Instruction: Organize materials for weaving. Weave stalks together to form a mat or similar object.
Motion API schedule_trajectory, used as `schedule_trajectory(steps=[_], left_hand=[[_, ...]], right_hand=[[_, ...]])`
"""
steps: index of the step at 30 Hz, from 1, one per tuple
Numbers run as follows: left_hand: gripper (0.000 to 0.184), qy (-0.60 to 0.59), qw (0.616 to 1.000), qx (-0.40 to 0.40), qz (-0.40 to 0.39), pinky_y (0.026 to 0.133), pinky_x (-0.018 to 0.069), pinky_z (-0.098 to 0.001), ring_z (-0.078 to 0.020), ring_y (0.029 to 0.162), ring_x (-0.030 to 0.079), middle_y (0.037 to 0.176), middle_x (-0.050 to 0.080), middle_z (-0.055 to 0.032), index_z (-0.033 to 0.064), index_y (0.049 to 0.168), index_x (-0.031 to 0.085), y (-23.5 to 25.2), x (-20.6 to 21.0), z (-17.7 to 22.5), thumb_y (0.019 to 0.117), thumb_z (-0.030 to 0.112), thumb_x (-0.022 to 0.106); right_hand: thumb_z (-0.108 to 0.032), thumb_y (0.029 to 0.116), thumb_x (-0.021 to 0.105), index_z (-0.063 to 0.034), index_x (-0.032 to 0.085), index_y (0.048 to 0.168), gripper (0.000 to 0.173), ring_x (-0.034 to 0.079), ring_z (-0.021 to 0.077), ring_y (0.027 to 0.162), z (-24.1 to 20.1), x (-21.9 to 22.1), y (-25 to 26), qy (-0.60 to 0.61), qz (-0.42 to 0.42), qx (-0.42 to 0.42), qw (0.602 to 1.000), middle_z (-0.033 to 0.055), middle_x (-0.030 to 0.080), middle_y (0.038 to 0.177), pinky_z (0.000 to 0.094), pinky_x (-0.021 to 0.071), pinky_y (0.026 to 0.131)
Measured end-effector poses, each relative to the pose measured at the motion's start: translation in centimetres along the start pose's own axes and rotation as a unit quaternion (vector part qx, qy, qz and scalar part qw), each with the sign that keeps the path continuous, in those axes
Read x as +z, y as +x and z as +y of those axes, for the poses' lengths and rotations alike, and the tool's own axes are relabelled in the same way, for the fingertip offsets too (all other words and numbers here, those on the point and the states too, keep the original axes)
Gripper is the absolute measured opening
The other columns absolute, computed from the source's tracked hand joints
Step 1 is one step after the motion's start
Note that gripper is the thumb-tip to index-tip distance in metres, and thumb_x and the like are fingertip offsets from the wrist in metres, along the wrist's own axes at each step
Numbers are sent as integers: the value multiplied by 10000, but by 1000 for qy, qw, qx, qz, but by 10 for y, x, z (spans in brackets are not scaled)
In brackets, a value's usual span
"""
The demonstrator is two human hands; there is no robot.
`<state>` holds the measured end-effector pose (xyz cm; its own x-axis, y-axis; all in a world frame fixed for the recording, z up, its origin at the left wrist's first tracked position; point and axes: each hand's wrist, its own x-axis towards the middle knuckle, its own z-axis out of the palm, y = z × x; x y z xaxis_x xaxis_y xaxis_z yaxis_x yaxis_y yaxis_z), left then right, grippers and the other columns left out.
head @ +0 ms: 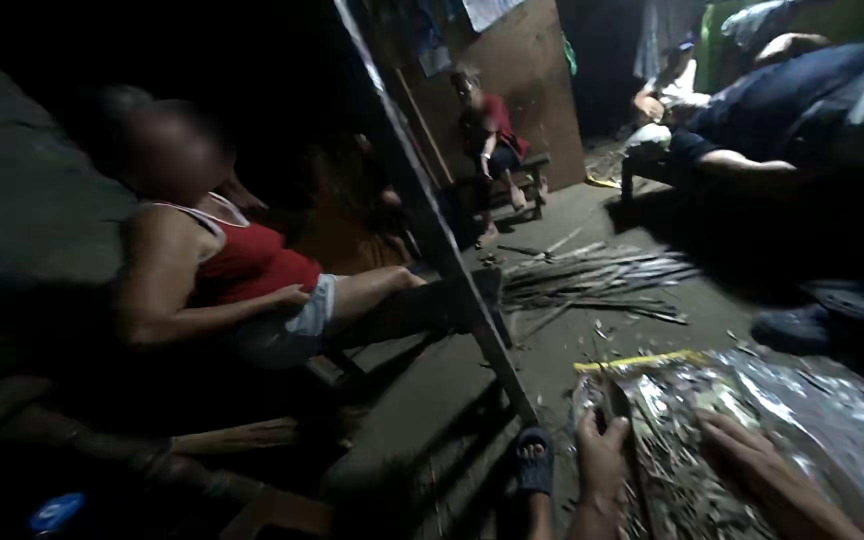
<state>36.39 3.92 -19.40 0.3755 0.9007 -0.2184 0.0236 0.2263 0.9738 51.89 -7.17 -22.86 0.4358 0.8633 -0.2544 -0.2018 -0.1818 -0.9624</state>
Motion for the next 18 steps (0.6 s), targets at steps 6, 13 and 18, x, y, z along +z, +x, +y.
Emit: schedule_trajectory(steps=[6,13,18], left_hand=[[157,21,1000,-12,8,613,555,-253,-92,683,624,880,641,-87,-67,1122,604,-3,12,-1,981,1,622],[91,45,999,-4,8,542,549,-226,-85,593,620,791,635,-74,-65,1042,593,-7,29,-4,965,-34,629],[59,29,1000,2,-1,531,537,-216,-71,582,611,773,641,-60,-49,1010,607,-10,33,-6,953,-53,623]], right_hand=[[-182,1069,418,-49,447,1488,441,491,16,581,-25,20,-21,51,-70,14,996,-44,570,808,190,423,515],[-175,1061,445,-85,415,1543,491,458,16,583,-22,20,-23,48,-114,2,992,-44,560,800,199,401,535],[-198,1074,448,-99,486,1505,443,426,13,565,-18,16,-21,40,-98,0,994,-55,538,777,197,372,517]])
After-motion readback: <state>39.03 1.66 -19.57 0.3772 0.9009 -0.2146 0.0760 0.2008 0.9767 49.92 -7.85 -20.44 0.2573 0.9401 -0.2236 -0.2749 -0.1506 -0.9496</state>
